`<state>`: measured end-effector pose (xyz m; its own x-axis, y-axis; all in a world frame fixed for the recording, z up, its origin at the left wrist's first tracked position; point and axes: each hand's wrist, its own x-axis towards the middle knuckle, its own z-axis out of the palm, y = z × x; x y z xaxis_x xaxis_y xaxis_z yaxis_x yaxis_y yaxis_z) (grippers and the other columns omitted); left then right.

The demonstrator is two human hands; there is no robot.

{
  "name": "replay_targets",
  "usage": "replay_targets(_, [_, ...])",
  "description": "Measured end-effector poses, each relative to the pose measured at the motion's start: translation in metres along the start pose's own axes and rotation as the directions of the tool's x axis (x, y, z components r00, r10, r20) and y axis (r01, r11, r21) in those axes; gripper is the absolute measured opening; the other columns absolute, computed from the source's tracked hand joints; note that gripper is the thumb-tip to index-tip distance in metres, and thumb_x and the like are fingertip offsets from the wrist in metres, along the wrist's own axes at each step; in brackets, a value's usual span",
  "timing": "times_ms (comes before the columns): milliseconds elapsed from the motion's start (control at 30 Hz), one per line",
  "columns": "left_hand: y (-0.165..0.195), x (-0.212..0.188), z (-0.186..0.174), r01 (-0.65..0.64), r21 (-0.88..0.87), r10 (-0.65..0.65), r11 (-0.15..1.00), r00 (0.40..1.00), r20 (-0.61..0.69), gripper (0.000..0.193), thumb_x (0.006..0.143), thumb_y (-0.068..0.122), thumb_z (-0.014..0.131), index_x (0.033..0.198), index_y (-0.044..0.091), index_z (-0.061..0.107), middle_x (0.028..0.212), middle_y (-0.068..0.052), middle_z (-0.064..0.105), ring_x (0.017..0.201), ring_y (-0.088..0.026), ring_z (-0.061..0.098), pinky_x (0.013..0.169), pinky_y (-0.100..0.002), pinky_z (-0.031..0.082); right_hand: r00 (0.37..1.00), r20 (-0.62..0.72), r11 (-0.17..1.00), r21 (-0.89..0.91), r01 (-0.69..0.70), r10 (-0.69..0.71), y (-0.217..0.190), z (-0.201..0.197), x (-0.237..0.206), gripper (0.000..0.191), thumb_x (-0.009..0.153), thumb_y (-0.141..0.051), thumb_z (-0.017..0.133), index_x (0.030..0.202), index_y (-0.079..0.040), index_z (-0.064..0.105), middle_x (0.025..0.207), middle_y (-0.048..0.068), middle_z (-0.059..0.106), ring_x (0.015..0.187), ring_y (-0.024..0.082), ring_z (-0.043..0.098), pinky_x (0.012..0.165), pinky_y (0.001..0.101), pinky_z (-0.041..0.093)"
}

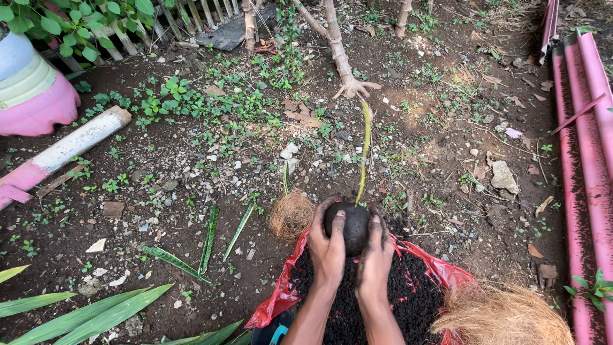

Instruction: The person kneels on the ground and presses soil by hand around the root ball of a snake plant, repeatedly gathering and compacting soil from a red plastic bag to shape a rounded soil ball around the plant, with coconut coir fibers lying beside the work area.

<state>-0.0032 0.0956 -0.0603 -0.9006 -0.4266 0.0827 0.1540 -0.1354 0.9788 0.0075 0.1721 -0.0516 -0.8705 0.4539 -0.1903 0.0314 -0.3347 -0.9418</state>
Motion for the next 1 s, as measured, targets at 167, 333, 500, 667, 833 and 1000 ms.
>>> replay_targets(167, [0.007,-0.001,-0.003,0.015,-0.078,-0.015,0.997,1.0,0.0,0.028,0.096,0.019,0.062,0.115,0.002,0.072,0.111,-0.012,0.077,0.106,-0.021,0.07,0.099,-0.034,0.052,0.702,0.243,0.568,-0.442,0.694,-0.669,-0.001,0.0,-0.017,0.042,0.106,-0.023,0.041,0.127,0.006,0.064,0.12,0.02,0.069,0.112,0.03,0.068,0.099,0.0436,0.052])
replay_targets(333, [0.002,-0.002,0.0,0.141,-0.147,-0.131,0.979,0.989,0.074,0.026,0.093,0.018,0.063,0.109,0.001,0.076,0.105,-0.011,0.078,0.097,-0.02,0.071,0.09,-0.031,0.055,0.542,0.199,0.43,-0.417,0.801,-0.817,0.0,0.002,-0.026,0.034,0.102,-0.015,0.049,0.122,0.008,0.064,0.12,0.023,0.067,0.115,0.035,0.065,0.104,0.0458,0.05])
replay_targets(500, [-0.009,-0.006,0.005,0.244,-0.158,-0.22,0.957,0.963,0.155,0.026,0.092,0.018,0.064,0.106,0.001,0.077,0.099,-0.012,0.078,0.087,-0.02,0.071,0.081,-0.032,0.058,0.67,0.064,0.615,-0.34,0.711,-0.739,0.003,0.001,-0.029,0.03,0.095,-0.007,0.055,0.118,0.008,0.065,0.109,0.019,0.071,0.1,0.027,0.07,0.094,0.0374,0.055])
replay_targets(667, [-0.011,-0.004,0.004,0.282,-0.218,-0.217,0.934,0.935,0.28,0.031,0.094,0.023,0.064,0.113,0.001,0.075,0.105,-0.012,0.077,0.094,-0.017,0.071,0.086,-0.029,0.057,0.788,0.017,0.716,-0.405,0.568,-0.615,-0.003,-0.001,-0.02,0.029,0.097,-0.012,0.06,0.116,0.008,0.066,0.105,0.018,0.073,0.098,0.026,0.069,0.093,0.0362,0.055])
replay_targets(833, [-0.011,-0.004,0.006,0.379,-0.307,-0.315,0.873,0.919,0.239,0.05,0.088,0.032,0.072,0.13,0.006,0.064,0.118,-0.01,0.072,0.103,-0.018,0.069,0.09,-0.03,0.056,0.85,0.229,0.654,-0.554,0.515,-0.474,-0.014,-0.009,0.006,0.039,0.105,-0.023,0.053,0.13,0.005,0.064,0.122,0.019,0.066,0.112,0.024,0.062,0.099,0.0382,0.048])
replay_targets(1000, [-0.019,0.008,-0.003,0.519,-0.472,-0.475,0.712,0.852,0.22,0.064,0.076,0.036,0.08,0.131,0.011,0.058,0.121,-0.008,0.069,0.111,-0.026,0.071,0.095,-0.046,0.061,0.972,0.154,0.958,-0.2,0.205,-0.176,0.006,-0.019,0.037,0.043,0.105,-0.032,0.051,0.132,0.0,0.063,0.123,0.014,0.069,0.112,0.022,0.064,0.1,0.0362,0.05])
